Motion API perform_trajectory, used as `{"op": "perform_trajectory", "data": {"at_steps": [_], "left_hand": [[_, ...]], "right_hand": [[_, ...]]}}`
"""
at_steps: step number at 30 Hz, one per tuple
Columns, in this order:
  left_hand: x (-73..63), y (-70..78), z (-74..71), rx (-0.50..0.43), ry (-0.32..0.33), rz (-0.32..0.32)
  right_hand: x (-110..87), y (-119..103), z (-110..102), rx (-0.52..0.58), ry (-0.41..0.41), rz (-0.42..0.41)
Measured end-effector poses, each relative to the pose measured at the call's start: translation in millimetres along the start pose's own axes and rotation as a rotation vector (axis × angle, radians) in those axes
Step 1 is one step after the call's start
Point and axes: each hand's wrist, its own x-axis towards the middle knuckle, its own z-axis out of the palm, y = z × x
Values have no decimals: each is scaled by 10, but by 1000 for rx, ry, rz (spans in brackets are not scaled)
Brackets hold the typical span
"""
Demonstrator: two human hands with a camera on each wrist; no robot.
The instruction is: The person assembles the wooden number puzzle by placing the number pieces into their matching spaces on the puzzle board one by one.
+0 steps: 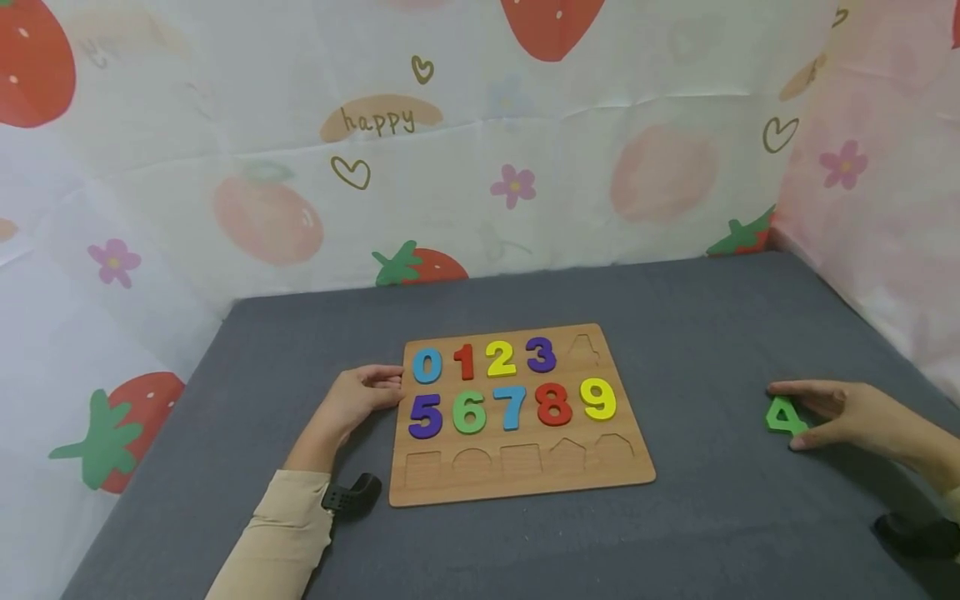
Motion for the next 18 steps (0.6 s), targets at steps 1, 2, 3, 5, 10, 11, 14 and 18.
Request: {"op": "perform_trajectory", "data": {"at_steps": [1, 2, 3, 5, 10, 11, 14, 18], "left_hand": [[3, -1, 5, 0, -1, 1], [6, 0, 13, -4, -1, 1], [8, 1, 19, -11, 1, -3], [6, 4, 17, -16, 0, -3], [1, 13, 23, -16, -1, 7], [-1, 16, 25, -18, -1, 7], [-8, 25, 27, -24, 0, 6], [-17, 28, 22, -6, 9, 4]], "right_hand": [[-4, 15, 0, 14, 0, -6], [-8, 23, 0, 27, 1, -15], [-10, 28, 0, 33, 4, -20], [-8, 16, -2, 28, 8, -18], [2, -66, -18, -79, 17, 2], [2, -82, -21, -99, 17, 7], [-5, -103, -24, -100, -6, -4], [-15, -102, -24, -70, -15, -10]]}}
